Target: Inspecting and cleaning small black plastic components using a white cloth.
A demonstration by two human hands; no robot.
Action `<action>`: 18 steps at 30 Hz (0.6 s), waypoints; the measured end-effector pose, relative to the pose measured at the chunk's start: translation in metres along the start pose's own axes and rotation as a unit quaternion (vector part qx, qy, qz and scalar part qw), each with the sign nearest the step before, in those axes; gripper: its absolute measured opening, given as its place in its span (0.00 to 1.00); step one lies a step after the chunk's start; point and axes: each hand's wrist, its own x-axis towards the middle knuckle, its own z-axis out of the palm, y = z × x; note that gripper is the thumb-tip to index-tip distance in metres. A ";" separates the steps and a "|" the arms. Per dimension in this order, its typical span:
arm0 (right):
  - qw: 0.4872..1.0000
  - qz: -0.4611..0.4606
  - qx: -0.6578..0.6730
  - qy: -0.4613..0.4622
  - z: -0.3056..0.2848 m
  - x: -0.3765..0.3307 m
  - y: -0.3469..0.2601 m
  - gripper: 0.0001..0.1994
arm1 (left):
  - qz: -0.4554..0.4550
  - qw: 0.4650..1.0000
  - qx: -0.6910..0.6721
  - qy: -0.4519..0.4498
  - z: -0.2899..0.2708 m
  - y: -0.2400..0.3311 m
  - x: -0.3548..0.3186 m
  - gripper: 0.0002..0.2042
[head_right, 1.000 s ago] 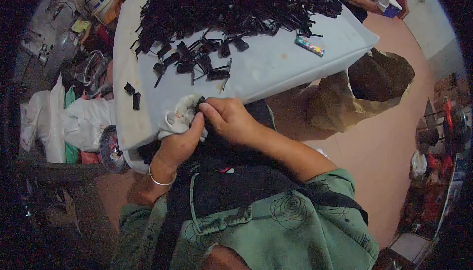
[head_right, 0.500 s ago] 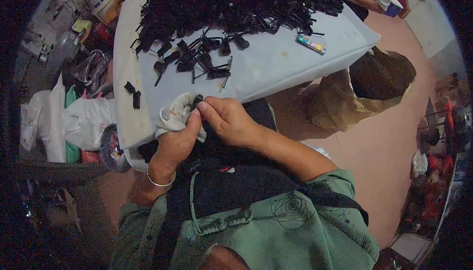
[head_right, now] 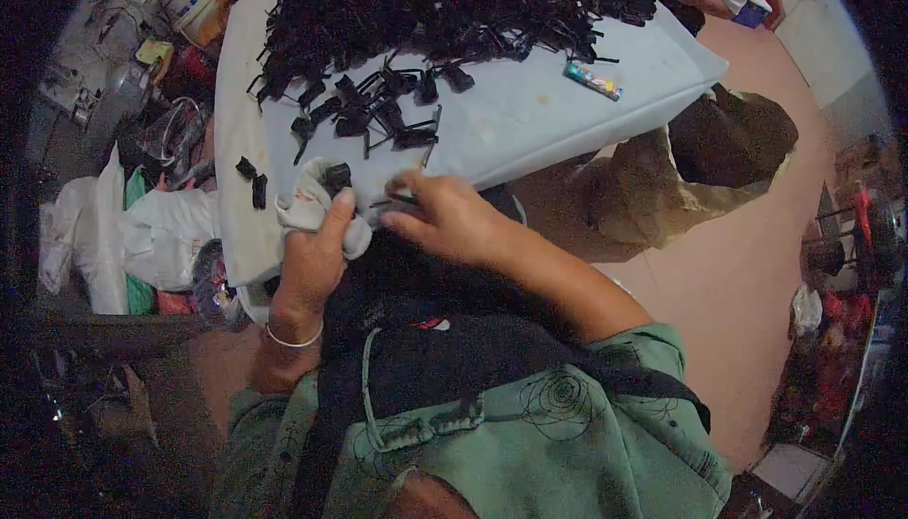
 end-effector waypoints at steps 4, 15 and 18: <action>0.996 -0.070 -0.052 -0.034 -0.006 0.004 0.011 0.08 | -0.036 0.997 0.066 -0.007 -0.004 0.000 0.003 0.12; 0.992 0.041 0.111 -0.039 0.001 0.005 0.004 0.12 | 0.069 0.987 0.132 -0.067 0.003 -0.005 -0.002 0.12; 0.996 -0.022 0.074 -0.053 0.002 0.002 0.005 0.13 | 0.086 0.981 0.164 -0.051 0.005 -0.002 -0.003 0.12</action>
